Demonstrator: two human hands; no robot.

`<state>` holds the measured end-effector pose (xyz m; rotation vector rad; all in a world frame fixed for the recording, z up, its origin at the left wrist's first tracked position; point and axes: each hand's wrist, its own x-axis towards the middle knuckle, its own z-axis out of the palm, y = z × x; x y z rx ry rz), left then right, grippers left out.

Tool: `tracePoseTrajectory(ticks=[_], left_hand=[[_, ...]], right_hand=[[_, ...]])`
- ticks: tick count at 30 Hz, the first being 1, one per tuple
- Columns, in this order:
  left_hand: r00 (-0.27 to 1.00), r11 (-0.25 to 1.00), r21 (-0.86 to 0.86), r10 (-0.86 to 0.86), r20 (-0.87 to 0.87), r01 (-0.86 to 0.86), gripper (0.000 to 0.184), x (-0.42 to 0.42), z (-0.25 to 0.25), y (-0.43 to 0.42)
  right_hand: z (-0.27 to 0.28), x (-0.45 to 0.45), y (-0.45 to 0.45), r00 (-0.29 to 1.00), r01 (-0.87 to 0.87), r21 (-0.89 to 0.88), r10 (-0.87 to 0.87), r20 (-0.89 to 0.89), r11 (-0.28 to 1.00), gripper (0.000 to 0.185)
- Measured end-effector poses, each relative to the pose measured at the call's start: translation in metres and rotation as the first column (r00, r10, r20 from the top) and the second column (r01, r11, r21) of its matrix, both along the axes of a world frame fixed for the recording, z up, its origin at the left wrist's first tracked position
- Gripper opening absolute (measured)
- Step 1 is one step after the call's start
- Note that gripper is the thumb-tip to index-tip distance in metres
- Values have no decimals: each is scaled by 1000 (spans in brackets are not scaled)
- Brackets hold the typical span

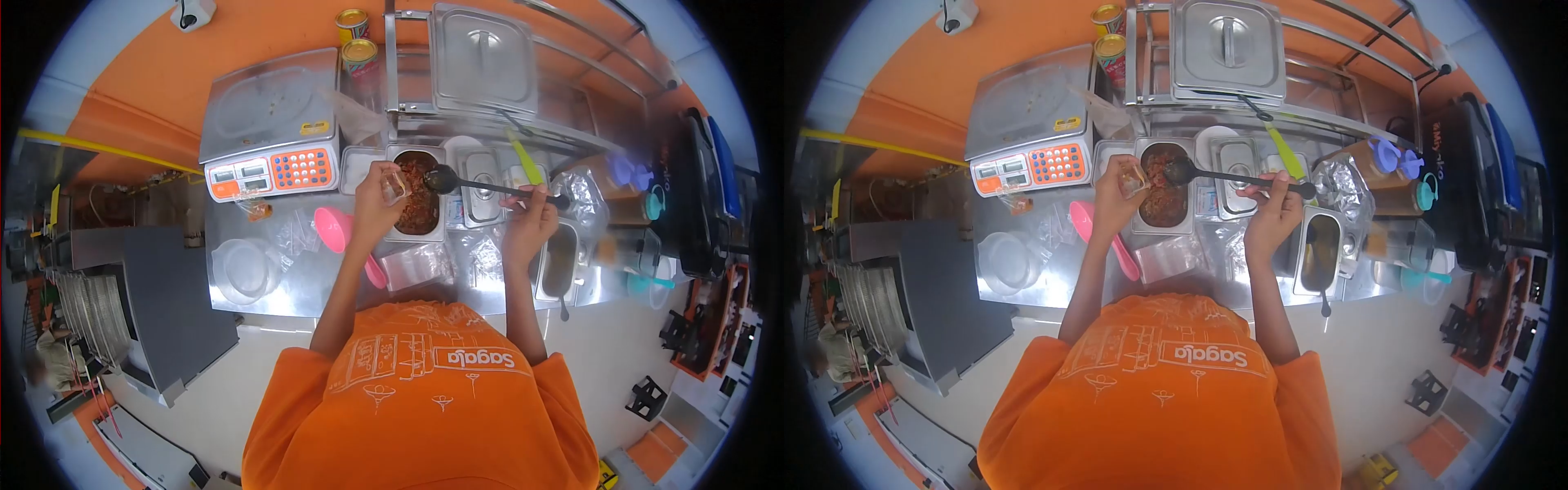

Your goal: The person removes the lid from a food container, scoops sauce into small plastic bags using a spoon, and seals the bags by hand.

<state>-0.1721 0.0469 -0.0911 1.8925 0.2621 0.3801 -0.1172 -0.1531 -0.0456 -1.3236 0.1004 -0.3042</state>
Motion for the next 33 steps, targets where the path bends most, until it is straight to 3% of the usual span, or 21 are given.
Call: tracePoseTrajectory(ticks=[4,6,9,12,16,19,23,26,29,32,33], left_hand=[[995,997,-53,-66,-71,63,43,2,9,-7],[997,982,-171,-73,23,76,46,7,-4,-12],[990,961,-249,-101,93,122,49,11,-13,-15],[976,899,-393,-132,175,192,50,10,6,-24],[963,809,-529,-163,215,255,51,7,28,-28],[962,873,-412,-199,186,260,52,8,35,-25],[948,820,-480,-235,213,311,54,8,45,-24],[943,800,-501,-251,219,329,55,8,49,-23],[948,795,-517,-243,207,317,54,6,55,-24],[949,800,-511,-253,189,315,52,5,51,-21],[950,791,-527,-255,179,312,52,6,49,-20]], right_hand=[[30,-12,3,990,-24,12,22,139,1000,34],[41,-21,3,978,-75,11,71,195,997,34],[53,-34,5,919,-121,-142,165,359,982,34],[48,-34,-1,730,-131,-317,308,610,939,34],[59,-39,-7,572,-133,-531,502,649,837,26],[67,-41,-11,418,-15,-646,592,690,763,30],[74,-42,-7,277,72,-643,604,747,763,32],[67,-46,-15,411,-22,-702,647,642,711,28],[61,-49,1,560,-39,-441,385,734,897,32],[45,-45,9,712,-96,-199,207,671,975,34],[50,-46,11,753,-134,-183,220,620,974,33]])
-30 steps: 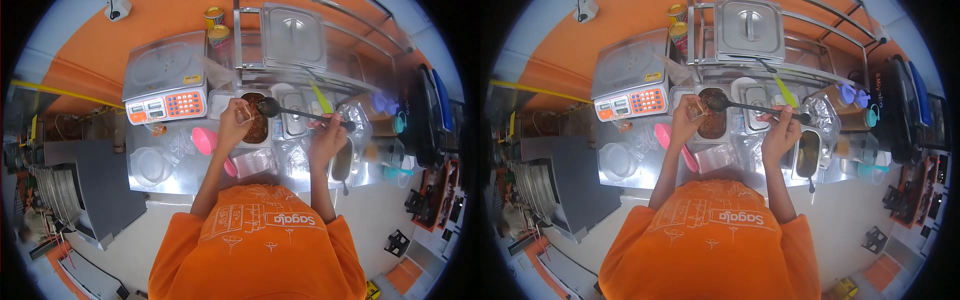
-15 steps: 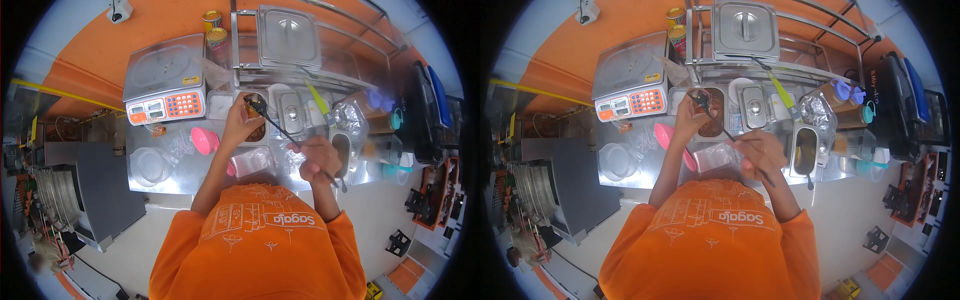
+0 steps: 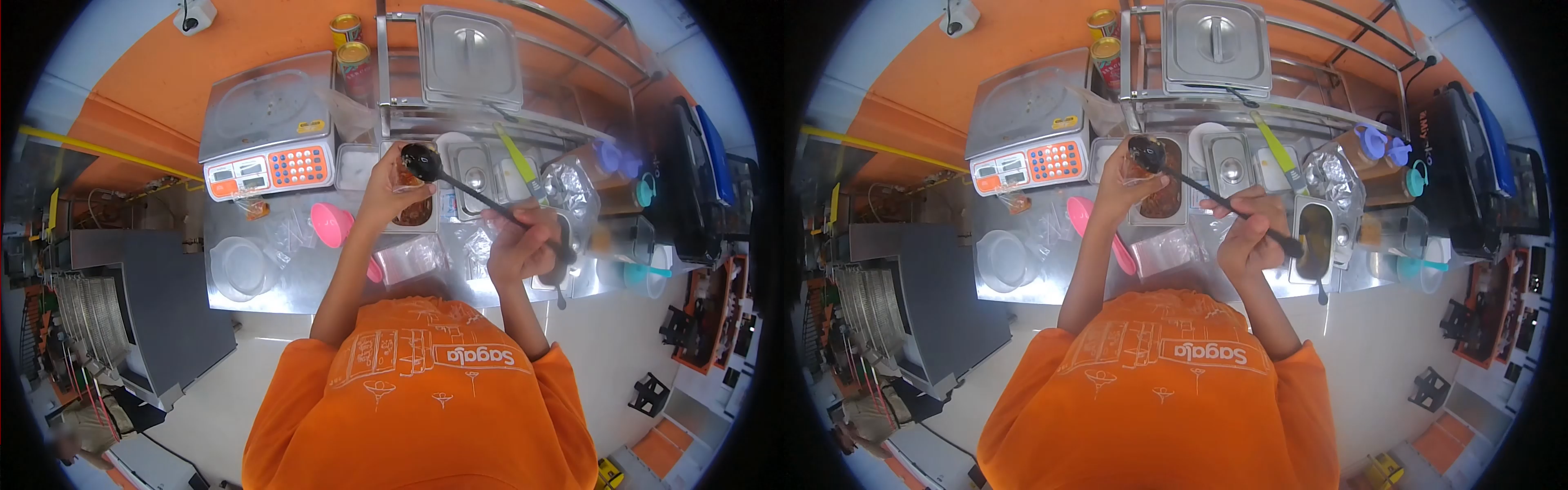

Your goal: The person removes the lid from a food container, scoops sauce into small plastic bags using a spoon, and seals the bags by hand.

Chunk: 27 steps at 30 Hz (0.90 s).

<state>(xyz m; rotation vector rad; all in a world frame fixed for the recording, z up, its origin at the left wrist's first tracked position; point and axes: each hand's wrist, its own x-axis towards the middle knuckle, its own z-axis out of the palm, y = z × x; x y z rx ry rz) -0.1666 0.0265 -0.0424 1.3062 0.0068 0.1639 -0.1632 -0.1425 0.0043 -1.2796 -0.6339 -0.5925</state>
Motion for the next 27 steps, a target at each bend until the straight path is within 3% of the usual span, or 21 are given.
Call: tracePoseTrajectory(ticks=[7,10,13,16,18,19,21,24,27], left_hand=[[997,997,-64,-42,-58,38,49,5,-28,6],[969,986,-159,-94,-228,58,45,3,-28,14],[974,959,-281,-76,-212,14,40,4,-43,25],[994,890,-450,22,-110,-70,39,-4,-49,36],[999,846,-532,42,-4,-38,39,-8,-44,42],[997,822,-569,56,49,-18,39,-11,-40,44],[992,806,-591,47,117,32,39,-15,-30,47],[980,788,-605,12,199,114,40,-22,-11,47],[956,792,-564,-81,282,233,38,-26,16,38]], right_hand=[[-4,14,7,968,91,183,-43,-249,979,30],[-7,19,9,919,218,208,-129,-372,953,31],[-18,26,8,896,250,189,-153,-416,950,29],[-55,26,6,825,172,-81,-189,-533,982,33],[-90,24,8,828,-44,-282,-123,-547,958,25],[-94,23,5,870,-183,-441,-64,-488,879,19],[-96,19,3,912,-376,-718,100,-397,585,14],[-77,14,-17,897,-406,-880,289,-333,247,22],[-54,12,-32,951,-307,-901,67,-301,308,29]])
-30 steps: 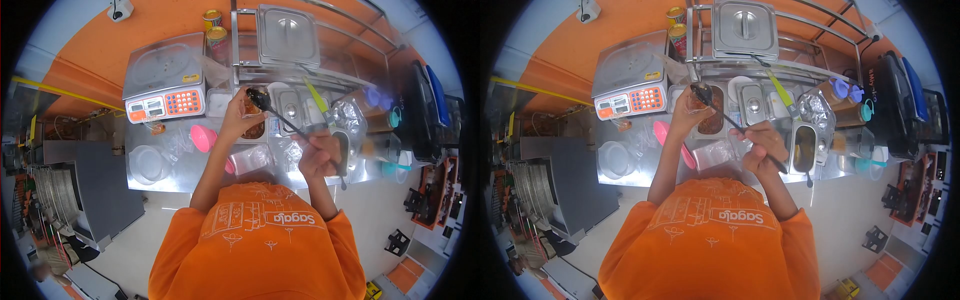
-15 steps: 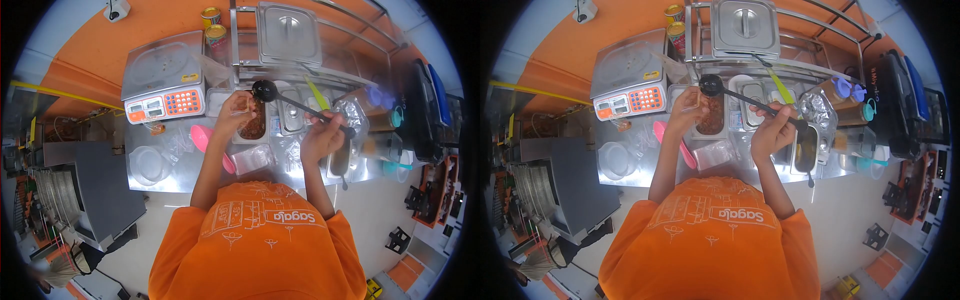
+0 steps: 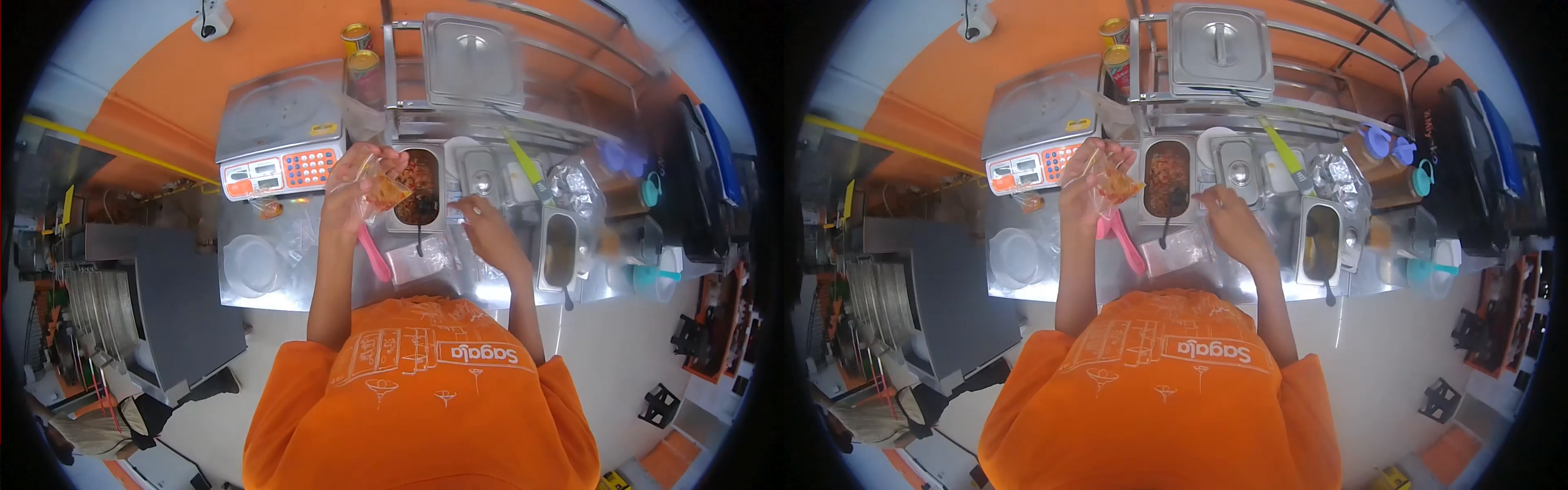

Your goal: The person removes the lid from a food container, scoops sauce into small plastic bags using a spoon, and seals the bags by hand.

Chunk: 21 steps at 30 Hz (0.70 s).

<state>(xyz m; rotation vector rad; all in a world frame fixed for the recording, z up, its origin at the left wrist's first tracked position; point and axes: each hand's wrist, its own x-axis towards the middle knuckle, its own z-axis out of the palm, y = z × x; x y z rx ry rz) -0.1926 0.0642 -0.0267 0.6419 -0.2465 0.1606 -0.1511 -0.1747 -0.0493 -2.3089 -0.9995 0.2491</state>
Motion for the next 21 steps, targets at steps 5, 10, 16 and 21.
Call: tracePoseTrajectory(ticks=[5,10,16,21], left_hand=[[986,934,345,-137,95,96,32,0,25,-32],[993,664,747,-60,101,-36,37,-17,47,-59],[977,836,544,172,-126,-77,15,-41,18,-71],[962,878,463,219,-165,-120,10,-56,20,-76]], right_hand=[[57,-16,15,972,20,533,108,-208,846,27],[43,-42,24,862,263,742,195,-467,617,17],[52,-67,17,814,476,773,122,-568,420,9],[46,-75,8,903,362,799,32,-428,480,11]])
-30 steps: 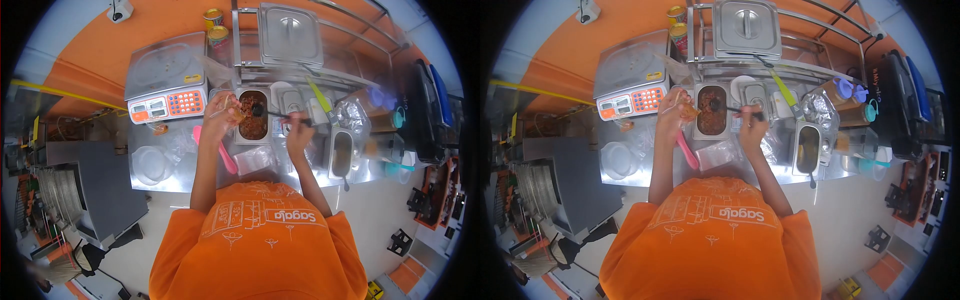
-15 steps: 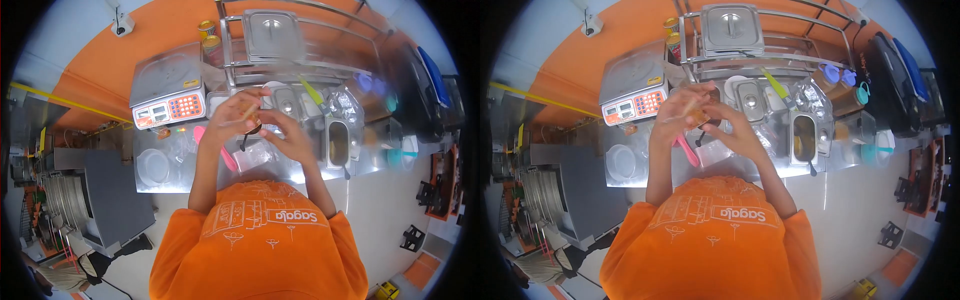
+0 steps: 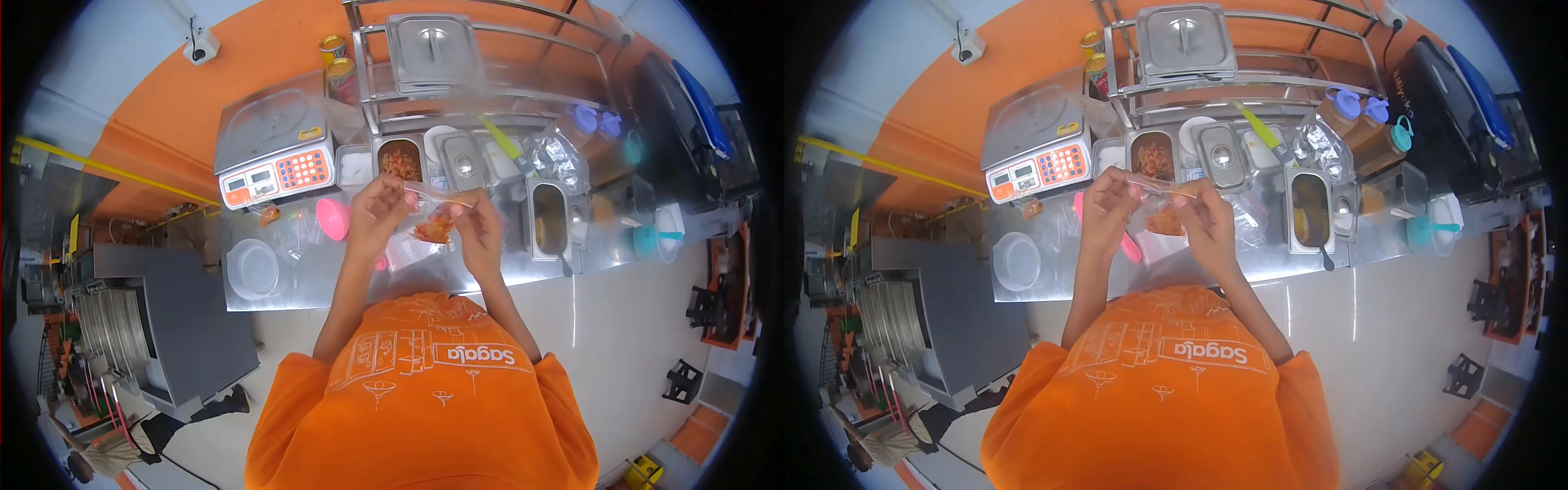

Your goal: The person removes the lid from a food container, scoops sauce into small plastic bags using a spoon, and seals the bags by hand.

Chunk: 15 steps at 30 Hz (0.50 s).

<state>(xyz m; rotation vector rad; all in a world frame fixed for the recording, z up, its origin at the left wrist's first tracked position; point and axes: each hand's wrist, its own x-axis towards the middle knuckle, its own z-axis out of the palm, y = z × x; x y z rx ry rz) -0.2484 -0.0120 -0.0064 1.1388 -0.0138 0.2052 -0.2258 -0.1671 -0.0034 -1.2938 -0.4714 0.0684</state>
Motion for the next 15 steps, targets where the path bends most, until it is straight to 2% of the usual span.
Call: tracePoseTrajectory(ticks=[2,7,10,15], left_hand=[[1000,999,51,11,27,-13,8,-5,6,1],[993,994,96,39,113,-50,6,-14,17,3],[989,985,140,88,115,-104,5,-18,26,4],[981,986,143,63,183,-90,9,-24,21,19]], right_hand=[[-2,-1,-3,997,32,-54,-28,78,998,11],[12,-9,-2,993,56,-72,-48,107,996,11],[23,-10,-6,983,44,-274,8,185,961,9],[24,-12,7,968,18,-275,52,245,961,6]])
